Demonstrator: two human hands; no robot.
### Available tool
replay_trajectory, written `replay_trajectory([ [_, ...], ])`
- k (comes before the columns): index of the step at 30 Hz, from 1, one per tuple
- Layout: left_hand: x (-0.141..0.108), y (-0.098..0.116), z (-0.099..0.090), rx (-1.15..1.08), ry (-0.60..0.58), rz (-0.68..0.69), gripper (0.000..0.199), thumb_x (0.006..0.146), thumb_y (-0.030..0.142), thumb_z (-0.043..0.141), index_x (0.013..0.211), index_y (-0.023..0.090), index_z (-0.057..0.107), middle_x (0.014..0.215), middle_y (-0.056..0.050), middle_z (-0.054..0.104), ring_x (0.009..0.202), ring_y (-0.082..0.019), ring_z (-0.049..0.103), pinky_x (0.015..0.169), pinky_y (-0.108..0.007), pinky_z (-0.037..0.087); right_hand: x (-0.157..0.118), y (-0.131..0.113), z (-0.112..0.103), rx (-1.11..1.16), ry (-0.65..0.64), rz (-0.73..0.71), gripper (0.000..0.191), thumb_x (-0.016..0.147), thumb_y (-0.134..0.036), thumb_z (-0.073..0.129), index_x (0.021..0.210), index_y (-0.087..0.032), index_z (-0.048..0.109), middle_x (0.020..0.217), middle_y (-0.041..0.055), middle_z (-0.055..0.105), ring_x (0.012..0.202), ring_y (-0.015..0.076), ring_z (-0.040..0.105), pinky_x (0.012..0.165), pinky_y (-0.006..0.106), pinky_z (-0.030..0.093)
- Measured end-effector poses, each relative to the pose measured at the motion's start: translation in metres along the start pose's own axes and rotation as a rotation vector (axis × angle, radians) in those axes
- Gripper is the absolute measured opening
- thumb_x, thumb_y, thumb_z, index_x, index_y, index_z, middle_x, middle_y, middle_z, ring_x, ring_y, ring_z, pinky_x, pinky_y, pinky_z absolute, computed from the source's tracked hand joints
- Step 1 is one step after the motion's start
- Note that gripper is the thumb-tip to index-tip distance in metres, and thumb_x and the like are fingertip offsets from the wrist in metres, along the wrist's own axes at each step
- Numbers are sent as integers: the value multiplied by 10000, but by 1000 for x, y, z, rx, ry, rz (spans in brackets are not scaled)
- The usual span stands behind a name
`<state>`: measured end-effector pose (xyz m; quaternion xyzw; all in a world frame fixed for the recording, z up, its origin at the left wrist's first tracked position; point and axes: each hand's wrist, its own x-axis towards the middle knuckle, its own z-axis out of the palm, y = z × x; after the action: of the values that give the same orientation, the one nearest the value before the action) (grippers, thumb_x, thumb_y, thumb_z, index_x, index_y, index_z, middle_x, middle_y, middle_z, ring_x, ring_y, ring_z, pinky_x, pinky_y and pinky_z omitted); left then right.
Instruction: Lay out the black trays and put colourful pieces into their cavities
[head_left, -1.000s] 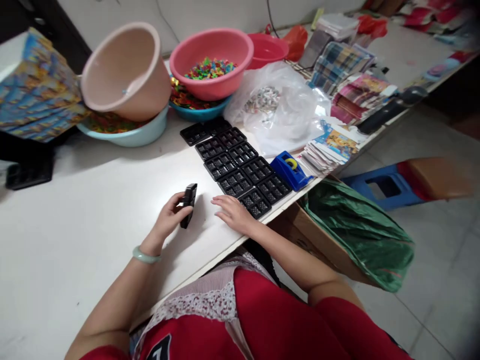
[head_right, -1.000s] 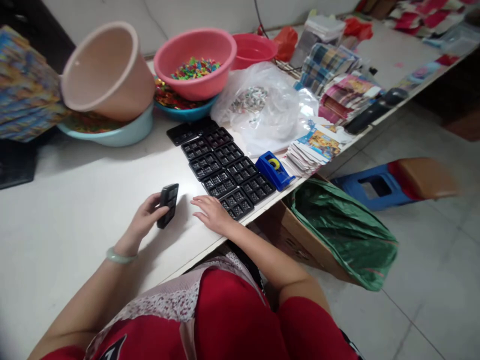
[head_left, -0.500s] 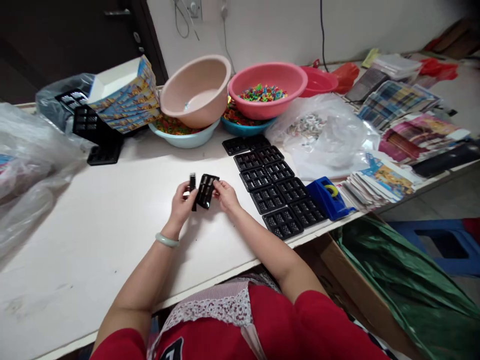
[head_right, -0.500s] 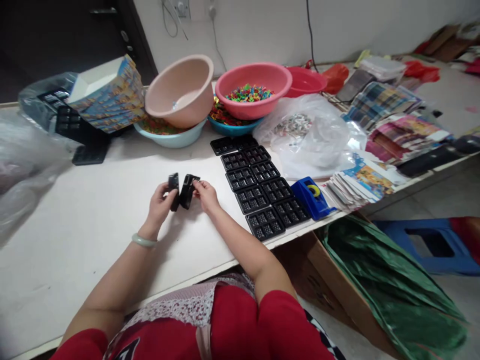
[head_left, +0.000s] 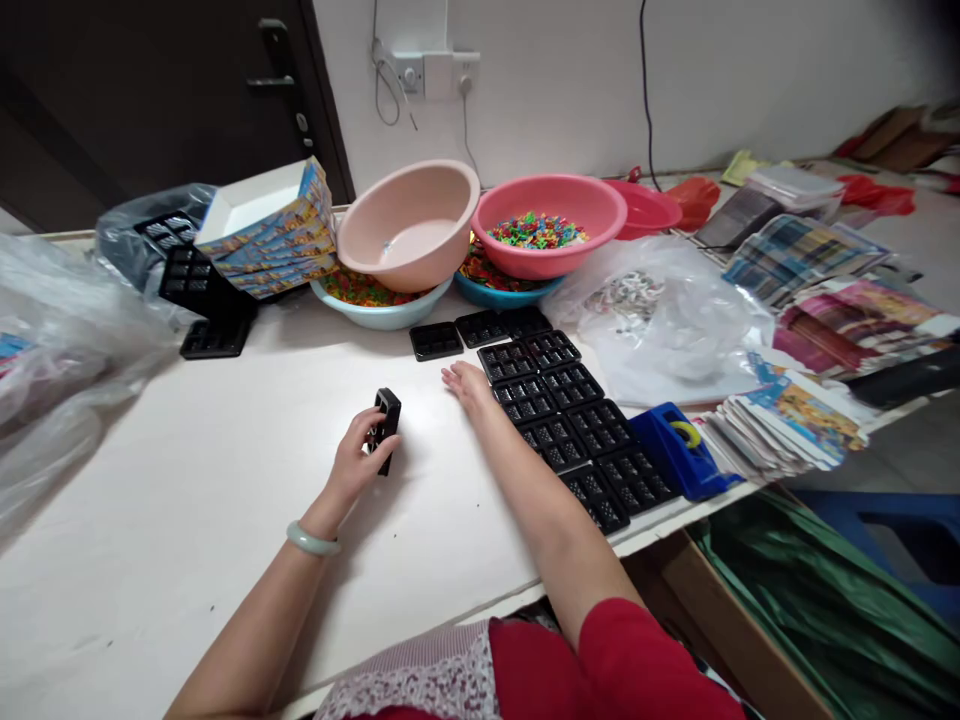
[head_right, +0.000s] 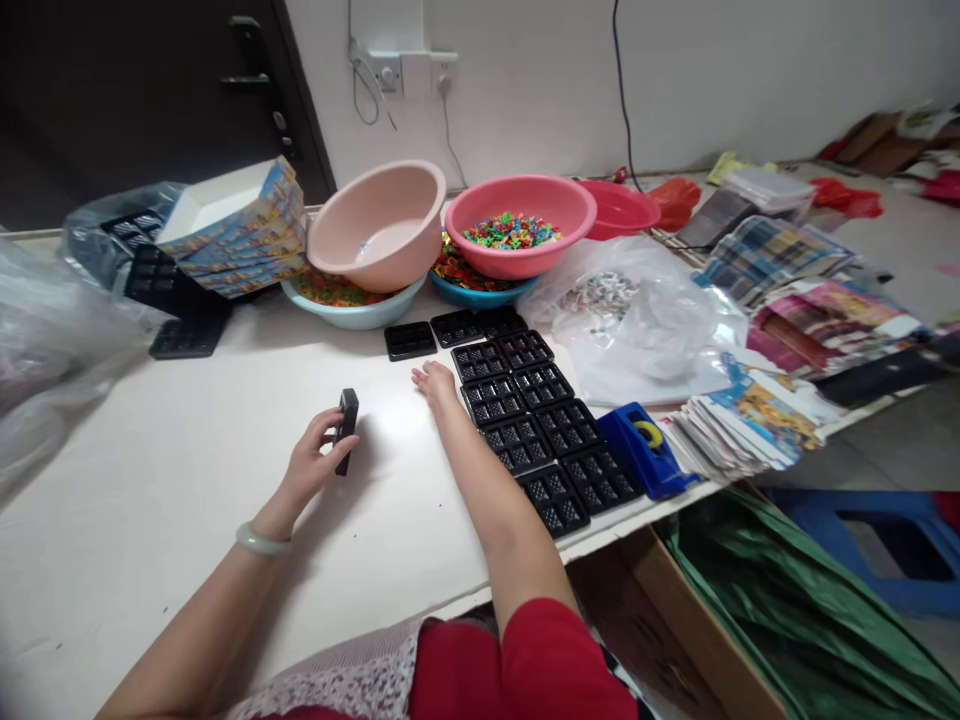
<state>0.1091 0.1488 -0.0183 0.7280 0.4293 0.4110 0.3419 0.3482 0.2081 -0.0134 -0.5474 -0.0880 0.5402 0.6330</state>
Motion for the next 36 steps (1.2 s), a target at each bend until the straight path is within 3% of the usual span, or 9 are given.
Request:
replay_trajectory([
  [5,9,10,19,145,-71,141,333,877,416,671,1148,223,665,1272,-129,626,1211,-296,605,1013,-486,533,-88,32,-31,-166,-270,-82,209,691,-293,807,815,-185,678,671,-36,633,561,87,544,517,201,416],
  [8,10,18,33,182,-154,217,309,874,371,680,1142,217,671,1283,-133,618,1207,-297,608,1039,-497,523,-117,38,-41,-195,-278,-205,314,640,-400,808,843,-203,672,598,-73,569,512,73,468,492,207,382],
  [12,4,26,42,225,-199,270,302,868,323,688,1149,219,653,1295,-125,618,1229,-296,594,1054,-505,515,-124,34,-46,-105,-205,-181,382,586,-440,813,814,-211,611,576,-82,543,502,76,470,479,213,374],
  [19,-10,30,48,165,-189,245,256,896,341,657,1115,207,666,1288,-136,622,1239,-283,591,1051,-495,518,-133,38,-47,-129,-241,-168,365,588,-446,825,759,-201,615,560,-69,561,520,84,498,499,214,418],
  [22,-7,29,39,97,-80,193,225,884,362,658,1044,206,683,1219,-129,647,1175,-275,624,912,-429,586,-123,36,-41,-108,-198,-66,359,602,-387,852,685,-207,552,544,-71,563,502,79,502,492,201,435],
  [25,-3,26,21,35,81,78,267,865,410,661,1026,197,678,1207,-130,646,1093,-259,655,733,-339,599,-95,24,-37,-59,-65,-5,329,747,-316,784,679,-215,478,545,-81,535,518,69,521,532,178,470],
  [29,-11,22,2,-16,63,29,329,815,460,708,1018,202,691,1229,-122,643,1093,-255,656,729,-324,595,-70,6,-48,-67,2,45,245,839,-207,695,743,-213,470,630,-54,575,610,88,609,603,200,531],
  [33,-30,25,8,10,-41,57,311,845,458,690,1043,219,710,1237,-122,643,1113,-263,649,770,-361,605,-99,13,-66,-142,-71,92,201,757,-168,747,828,-199,561,740,-17,645,661,135,658,580,245,541],
  [36,-36,33,25,46,-152,124,295,858,433,695,1074,232,719,1245,-123,642,1156,-274,636,912,-435,591,-137,30,-71,-257,-277,-51,230,710,-301,800,812,-201,620,641,-52,616,564,99,571,527,210,475],
])
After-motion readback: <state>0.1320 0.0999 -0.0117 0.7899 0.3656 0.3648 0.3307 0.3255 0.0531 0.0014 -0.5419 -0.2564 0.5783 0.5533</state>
